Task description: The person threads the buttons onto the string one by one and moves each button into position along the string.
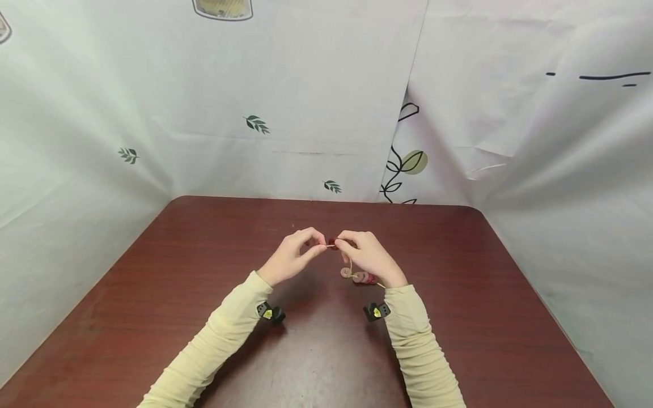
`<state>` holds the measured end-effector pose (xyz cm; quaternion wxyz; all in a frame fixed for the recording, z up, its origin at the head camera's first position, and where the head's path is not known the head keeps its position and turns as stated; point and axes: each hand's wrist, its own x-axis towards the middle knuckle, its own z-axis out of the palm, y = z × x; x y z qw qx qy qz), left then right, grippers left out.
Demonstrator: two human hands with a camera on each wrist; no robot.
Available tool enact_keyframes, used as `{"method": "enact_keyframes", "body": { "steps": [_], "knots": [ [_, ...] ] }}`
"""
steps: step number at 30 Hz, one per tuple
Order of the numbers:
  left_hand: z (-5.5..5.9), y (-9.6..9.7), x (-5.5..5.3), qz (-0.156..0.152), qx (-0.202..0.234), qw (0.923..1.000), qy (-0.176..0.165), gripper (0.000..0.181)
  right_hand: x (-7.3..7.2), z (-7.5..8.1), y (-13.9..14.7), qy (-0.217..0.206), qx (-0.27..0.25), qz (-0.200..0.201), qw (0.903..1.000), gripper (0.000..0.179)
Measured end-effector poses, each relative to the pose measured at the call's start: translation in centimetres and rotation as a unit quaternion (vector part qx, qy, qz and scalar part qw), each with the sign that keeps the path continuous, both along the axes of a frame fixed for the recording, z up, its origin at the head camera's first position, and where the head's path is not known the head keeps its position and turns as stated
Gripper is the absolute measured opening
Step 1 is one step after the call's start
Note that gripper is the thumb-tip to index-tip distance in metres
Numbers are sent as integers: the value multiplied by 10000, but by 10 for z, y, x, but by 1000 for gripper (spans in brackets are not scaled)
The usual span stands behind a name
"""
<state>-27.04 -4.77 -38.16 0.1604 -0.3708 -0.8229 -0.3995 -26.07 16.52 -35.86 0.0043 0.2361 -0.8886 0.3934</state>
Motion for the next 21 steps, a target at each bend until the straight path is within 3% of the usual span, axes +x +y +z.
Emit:
{"method": "enact_keyframes", "body": {
  "steps": [21],
  "knots": [
    [12,-16,-6,160,154,9995,244,9,-4,-4,8,67,343,-186,9992,17]
  ]
}}
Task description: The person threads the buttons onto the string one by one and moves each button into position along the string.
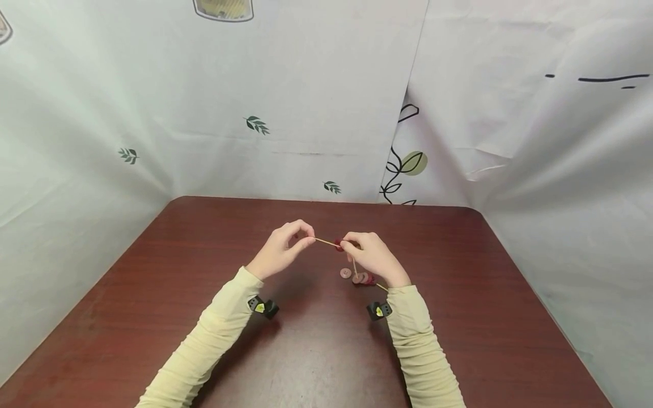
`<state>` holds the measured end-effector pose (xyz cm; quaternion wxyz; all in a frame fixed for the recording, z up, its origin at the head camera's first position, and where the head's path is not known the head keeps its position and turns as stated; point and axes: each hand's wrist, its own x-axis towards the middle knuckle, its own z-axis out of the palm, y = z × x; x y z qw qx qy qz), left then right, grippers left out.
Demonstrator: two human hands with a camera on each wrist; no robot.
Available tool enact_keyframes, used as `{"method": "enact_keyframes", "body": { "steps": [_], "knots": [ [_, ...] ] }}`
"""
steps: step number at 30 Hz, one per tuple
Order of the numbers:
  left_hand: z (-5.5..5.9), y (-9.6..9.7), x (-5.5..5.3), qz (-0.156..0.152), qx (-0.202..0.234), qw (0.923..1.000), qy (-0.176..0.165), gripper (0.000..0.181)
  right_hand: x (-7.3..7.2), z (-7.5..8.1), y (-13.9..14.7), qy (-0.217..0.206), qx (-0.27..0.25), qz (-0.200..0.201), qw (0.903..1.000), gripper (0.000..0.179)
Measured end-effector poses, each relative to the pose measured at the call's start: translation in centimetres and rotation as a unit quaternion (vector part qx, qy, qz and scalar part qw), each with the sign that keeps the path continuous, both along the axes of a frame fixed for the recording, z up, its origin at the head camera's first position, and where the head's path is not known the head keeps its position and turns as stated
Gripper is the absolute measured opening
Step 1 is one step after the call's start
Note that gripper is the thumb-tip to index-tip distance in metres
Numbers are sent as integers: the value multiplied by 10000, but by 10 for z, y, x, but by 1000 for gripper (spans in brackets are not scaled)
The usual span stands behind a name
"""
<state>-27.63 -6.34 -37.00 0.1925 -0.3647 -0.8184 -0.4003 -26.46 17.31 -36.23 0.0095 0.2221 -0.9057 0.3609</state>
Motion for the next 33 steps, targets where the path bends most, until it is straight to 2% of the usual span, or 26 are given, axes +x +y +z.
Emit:
{"method": "enact_keyframes", "body": {
  "steps": [16,33],
  "knots": [
    [7,-9,1,9,47,9999,131,8,-6,-5,8,-33,508,114,9986,16],
    [9,-13,1,-199,-28,9997,121,6,-9,-12,15,-450,842,361,9948,17]
  ]
}}
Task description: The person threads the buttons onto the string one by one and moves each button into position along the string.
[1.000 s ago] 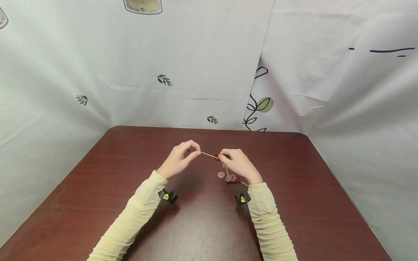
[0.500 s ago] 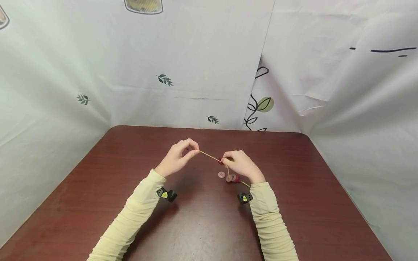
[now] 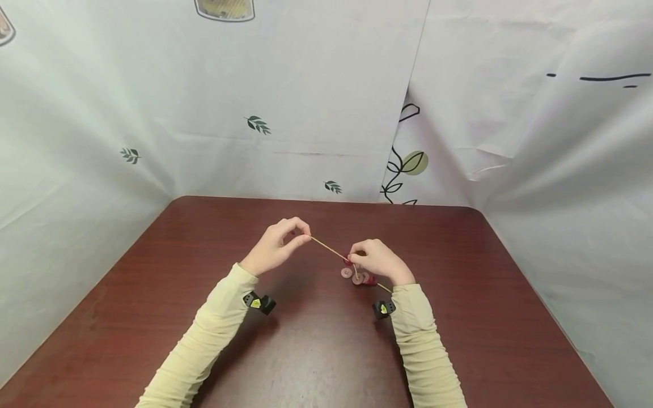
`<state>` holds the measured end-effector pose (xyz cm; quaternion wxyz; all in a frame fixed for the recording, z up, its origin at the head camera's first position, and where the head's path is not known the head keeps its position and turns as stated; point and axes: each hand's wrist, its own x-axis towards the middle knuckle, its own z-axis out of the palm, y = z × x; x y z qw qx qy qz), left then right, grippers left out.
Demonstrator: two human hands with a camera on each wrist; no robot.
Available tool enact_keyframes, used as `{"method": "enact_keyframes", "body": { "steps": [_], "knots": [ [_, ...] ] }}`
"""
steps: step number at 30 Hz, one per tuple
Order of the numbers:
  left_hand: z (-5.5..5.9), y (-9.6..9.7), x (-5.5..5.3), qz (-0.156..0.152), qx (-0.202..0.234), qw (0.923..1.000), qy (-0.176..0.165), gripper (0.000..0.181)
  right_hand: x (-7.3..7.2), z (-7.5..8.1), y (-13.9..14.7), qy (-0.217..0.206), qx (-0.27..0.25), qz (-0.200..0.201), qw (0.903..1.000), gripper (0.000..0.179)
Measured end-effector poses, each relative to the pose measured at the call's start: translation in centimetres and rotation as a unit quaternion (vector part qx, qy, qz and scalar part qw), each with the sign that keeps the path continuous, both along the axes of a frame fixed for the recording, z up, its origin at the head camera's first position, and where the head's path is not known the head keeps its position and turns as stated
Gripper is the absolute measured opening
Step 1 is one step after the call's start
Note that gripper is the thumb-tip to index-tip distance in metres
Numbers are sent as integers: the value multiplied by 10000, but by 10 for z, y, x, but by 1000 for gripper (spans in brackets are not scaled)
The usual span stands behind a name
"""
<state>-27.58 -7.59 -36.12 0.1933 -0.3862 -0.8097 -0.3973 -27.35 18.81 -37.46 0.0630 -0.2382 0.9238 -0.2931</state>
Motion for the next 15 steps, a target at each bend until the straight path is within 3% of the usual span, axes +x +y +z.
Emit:
{"method": "enact_keyframes", "body": {
  "steps": [15],
  "knots": [
    [4,-2,2,-108,-75,9998,147,10,-6,-11,4,-434,247,312,9983,15]
  ]
}}
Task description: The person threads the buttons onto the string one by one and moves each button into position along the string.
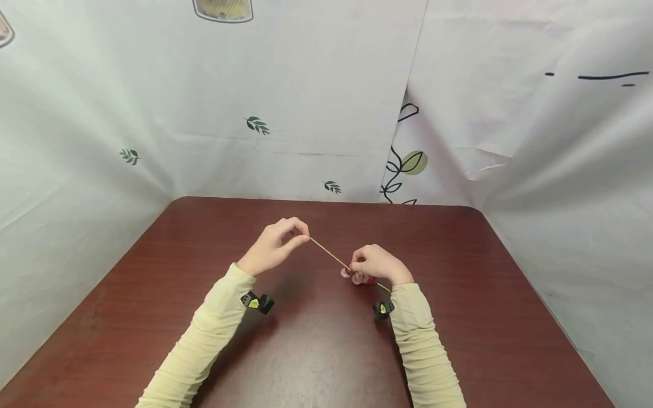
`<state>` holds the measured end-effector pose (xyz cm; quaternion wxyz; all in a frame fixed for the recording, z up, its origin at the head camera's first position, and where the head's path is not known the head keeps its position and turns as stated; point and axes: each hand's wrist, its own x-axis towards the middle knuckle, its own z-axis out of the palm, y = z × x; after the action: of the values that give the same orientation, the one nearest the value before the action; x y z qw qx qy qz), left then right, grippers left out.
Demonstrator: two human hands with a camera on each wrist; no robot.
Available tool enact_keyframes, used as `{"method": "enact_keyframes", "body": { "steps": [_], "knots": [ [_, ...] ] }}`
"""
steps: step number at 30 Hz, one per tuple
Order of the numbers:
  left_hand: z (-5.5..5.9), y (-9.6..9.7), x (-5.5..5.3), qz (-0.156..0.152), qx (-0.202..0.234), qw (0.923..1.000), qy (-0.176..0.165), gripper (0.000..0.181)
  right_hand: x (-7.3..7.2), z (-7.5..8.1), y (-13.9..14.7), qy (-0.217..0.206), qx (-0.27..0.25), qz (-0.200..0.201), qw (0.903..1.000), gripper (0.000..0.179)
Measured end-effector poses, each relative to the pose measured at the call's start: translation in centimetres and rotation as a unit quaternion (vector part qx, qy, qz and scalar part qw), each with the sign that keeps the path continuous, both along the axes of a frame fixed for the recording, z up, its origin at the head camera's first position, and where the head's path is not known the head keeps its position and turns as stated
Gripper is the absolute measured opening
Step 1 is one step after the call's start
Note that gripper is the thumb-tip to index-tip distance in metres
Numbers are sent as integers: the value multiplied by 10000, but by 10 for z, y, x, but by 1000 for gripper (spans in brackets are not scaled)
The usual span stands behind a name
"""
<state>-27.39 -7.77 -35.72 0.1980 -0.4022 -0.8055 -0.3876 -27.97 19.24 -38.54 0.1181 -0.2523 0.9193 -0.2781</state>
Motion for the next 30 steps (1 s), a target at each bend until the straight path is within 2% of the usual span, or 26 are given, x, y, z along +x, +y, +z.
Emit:
{"method": "enact_keyframes", "body": {
  "steps": [5,16,30],
  "knots": [
    [3,-2,2,-34,3,10000,-16,9,1,-1,0,-98,87,-34,9999,13],
    [7,-4,3,-91,-14,9998,190,7,0,-7,3,-420,137,14,9990,13],
    [7,-5,2,-158,-111,9994,293,9,0,-11,5,-239,333,-34,9992,22]
  ]
}}
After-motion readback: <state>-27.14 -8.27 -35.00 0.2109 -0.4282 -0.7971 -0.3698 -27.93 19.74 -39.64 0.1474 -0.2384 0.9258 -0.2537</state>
